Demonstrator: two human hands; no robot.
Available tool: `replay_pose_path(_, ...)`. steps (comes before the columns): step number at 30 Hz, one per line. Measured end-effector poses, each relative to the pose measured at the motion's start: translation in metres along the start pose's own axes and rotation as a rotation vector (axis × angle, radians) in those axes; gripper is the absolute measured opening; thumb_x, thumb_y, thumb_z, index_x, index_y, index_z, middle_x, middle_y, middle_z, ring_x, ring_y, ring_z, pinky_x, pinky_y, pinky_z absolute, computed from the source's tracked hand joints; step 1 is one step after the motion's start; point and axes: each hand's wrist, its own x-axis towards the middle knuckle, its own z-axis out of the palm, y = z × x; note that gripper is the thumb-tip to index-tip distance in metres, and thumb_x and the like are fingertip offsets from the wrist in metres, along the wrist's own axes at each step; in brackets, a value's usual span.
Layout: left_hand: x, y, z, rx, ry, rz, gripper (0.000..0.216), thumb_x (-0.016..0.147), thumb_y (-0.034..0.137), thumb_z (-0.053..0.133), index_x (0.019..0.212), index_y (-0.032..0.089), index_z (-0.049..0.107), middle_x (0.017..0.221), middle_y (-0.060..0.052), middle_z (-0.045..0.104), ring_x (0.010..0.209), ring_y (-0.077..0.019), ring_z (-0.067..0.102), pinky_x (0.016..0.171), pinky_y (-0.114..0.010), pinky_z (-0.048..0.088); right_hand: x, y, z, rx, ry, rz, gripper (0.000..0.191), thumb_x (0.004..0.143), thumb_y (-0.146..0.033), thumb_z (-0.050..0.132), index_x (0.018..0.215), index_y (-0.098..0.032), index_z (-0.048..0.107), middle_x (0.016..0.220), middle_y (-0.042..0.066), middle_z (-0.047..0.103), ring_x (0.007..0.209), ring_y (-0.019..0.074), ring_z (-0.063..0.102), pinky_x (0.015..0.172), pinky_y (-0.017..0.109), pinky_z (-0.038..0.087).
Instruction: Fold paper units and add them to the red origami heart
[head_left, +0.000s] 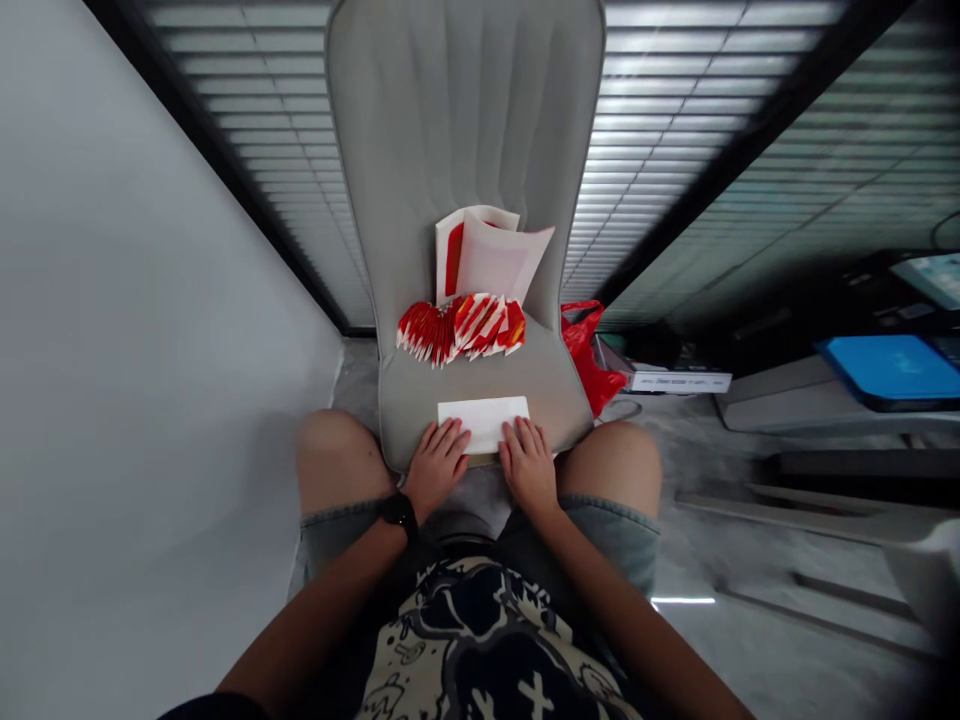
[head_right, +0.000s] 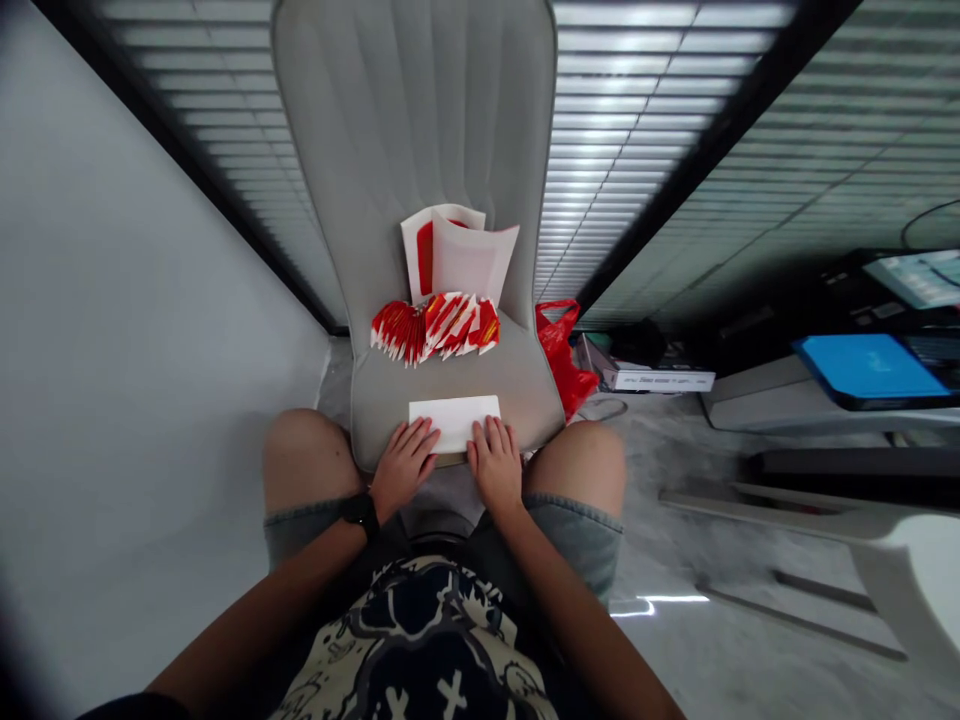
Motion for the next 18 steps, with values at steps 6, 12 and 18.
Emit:
replay_pose_path(6, -0.0012, -0.0018, 0.0046, 0.000, 0.008, -0.014, 0.043, 0.101, 0.023, 0.045, 0.144, 0.021, 0.052, 0.156, -0.011, 0.048, 0.148, -0.0263, 0.039, 0.123, -0.052, 0.029, -0.0022, -0.0003, 0.0032, 0.006, -0.031, 0.010, 0.046, 0.105, -0.033, 0.039, 0.144, -0.014, 0.055, 0.153, 0.019, 0.049, 0.146, 0.0329, 0.040, 0.121, 0.057, 0.029)
replay_pose_path(12, 0.0004, -0.0026, 0.0062, 0.009, 0.011, -0.014, 0.044, 0.101, 0.022, 0.045, 0.144, 0.020, 0.052, 0.156, -0.011, 0.047, 0.148, -0.0260, 0.038, 0.123, -0.051, 0.030, -0.0029, 0.0026, 0.0062, -0.085, -0.029, -0.019, 0.047, 0.105, -0.033, 0.042, 0.146, -0.013, 0.054, 0.154, 0.020, 0.047, 0.146, 0.0325, 0.041, 0.121, 0.055, 0.030)
replay_pose_path(18, 0.0012, 0.0044, 0.0014, 0.062, 0.032, -0.034, 0.041, 0.100, 0.022, 0.045, 0.141, 0.019, 0.053, 0.154, -0.011, 0.049, 0.147, -0.0246, 0.039, 0.123, -0.050, 0.031, -0.0033, 0.0074, 0.0060, -0.180, 0.008, -0.095, 0.046, 0.105, -0.034, 0.044, 0.143, -0.011, 0.056, 0.151, 0.020, 0.051, 0.142, 0.0322, 0.046, 0.117, 0.053, 0.036)
